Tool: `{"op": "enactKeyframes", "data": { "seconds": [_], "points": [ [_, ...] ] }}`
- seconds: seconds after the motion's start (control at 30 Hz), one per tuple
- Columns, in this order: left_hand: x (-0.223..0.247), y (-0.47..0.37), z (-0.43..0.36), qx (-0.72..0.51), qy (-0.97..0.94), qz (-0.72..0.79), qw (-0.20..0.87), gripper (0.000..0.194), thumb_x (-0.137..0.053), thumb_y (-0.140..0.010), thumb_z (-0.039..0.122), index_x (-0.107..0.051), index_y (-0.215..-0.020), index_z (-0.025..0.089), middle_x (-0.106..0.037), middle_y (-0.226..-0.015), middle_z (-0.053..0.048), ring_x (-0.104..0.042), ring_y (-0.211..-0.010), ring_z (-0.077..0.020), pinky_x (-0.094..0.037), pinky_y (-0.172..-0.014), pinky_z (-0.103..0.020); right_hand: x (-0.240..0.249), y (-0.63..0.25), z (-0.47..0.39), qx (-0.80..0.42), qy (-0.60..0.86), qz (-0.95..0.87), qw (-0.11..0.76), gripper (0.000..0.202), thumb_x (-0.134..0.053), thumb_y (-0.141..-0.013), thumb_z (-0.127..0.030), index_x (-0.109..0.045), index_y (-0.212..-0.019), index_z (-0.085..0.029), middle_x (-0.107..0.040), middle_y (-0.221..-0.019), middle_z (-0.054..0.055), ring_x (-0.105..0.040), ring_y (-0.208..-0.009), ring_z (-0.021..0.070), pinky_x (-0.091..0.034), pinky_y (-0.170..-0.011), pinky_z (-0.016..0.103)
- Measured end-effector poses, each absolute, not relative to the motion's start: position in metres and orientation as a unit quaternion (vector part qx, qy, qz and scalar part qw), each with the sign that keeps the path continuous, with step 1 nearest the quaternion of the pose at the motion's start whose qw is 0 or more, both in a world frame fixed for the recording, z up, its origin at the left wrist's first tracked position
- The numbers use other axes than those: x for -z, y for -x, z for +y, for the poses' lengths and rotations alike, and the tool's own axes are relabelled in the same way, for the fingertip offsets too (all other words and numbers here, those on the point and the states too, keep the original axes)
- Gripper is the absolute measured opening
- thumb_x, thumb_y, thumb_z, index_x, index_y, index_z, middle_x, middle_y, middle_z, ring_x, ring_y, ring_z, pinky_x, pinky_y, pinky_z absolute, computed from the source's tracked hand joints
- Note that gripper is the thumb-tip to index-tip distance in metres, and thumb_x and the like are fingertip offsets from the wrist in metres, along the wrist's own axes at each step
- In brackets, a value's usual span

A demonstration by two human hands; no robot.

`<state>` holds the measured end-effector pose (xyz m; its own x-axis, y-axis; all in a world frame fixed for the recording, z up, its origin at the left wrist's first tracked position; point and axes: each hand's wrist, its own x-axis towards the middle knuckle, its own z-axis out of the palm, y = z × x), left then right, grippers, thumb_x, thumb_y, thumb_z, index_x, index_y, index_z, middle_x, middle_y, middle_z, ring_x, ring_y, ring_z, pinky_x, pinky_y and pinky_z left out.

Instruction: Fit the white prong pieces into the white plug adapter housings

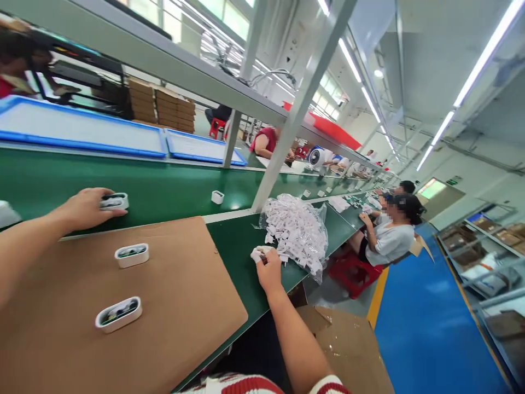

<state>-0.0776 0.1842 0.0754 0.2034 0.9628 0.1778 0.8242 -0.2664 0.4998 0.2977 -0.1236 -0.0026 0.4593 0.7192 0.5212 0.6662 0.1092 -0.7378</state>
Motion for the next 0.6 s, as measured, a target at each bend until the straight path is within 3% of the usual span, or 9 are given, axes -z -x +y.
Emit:
{"op": "enactKeyframes", "data": {
  "seconds": [0.13,0.27,0.37,0.47,0.6],
  "points": [
    [-0.085,0.056,0.148,-0.241,-0.802,0.526,0.147,0.067,-0.058,-0.062,0.062,-0.060,-0.111,0.017,-0.068,-0.117,-0.016,-0.065,-0.114,-0.0353,-0.056,-0.096,-0.041,0.002,-0.297,-0.122,-0.080,0.667,-0.471,0.572,0.031,-0.076,-0.088,-0.046,-0.080,-0.105,-0.020,-0.077,-0.093,0.006,-0.073,-0.079,0.0192,-0.062,-0.078,0.033],
    [-0.079,0.020,0.050,-0.268,-0.829,0.426,0.244,0.077,-0.063,-0.072,0.072,-0.060,-0.130,0.022,-0.067,-0.127,-0.010,-0.068,-0.106,-0.0319,-0.057,-0.095,-0.040,-0.004,-0.295,-0.121,-0.156,0.641,-0.440,0.609,0.033,-0.077,-0.082,-0.050,-0.080,-0.098,-0.021,-0.077,-0.095,0.005,-0.073,-0.076,0.0182,-0.062,-0.075,0.033],
    [-0.064,-0.010,-0.021,-0.269,-0.845,0.355,0.295,0.061,-0.059,-0.083,0.062,-0.060,-0.130,0.024,-0.066,-0.131,-0.011,-0.066,-0.117,-0.0345,-0.055,-0.104,-0.045,-0.012,-0.288,-0.120,-0.229,0.621,-0.403,0.633,0.039,-0.081,-0.075,-0.049,-0.078,-0.102,-0.020,-0.080,-0.097,0.006,-0.074,-0.079,0.0195,-0.062,-0.076,0.034],
    [-0.043,-0.030,-0.053,-0.284,-0.833,0.357,0.313,0.050,-0.057,-0.084,0.050,-0.060,-0.126,0.022,-0.065,-0.130,-0.015,-0.064,-0.123,-0.0371,-0.052,-0.111,-0.050,-0.022,-0.274,-0.121,-0.302,0.604,-0.385,0.629,0.045,-0.085,-0.069,-0.043,-0.076,-0.106,-0.019,-0.082,-0.097,0.007,-0.074,-0.081,0.0200,-0.060,-0.072,0.032],
    [-0.016,-0.036,-0.059,-0.337,-0.789,0.404,0.318,0.056,-0.056,-0.088,0.049,-0.052,-0.136,0.021,-0.054,-0.146,-0.018,-0.059,-0.132,-0.0377,-0.048,-0.117,-0.055,-0.038,-0.251,-0.125,-0.376,0.605,-0.397,0.579,0.043,-0.085,-0.068,-0.040,-0.080,-0.105,-0.019,-0.082,-0.093,0.006,-0.070,-0.074,0.0176,-0.052,-0.061,0.028]
  ]
}}
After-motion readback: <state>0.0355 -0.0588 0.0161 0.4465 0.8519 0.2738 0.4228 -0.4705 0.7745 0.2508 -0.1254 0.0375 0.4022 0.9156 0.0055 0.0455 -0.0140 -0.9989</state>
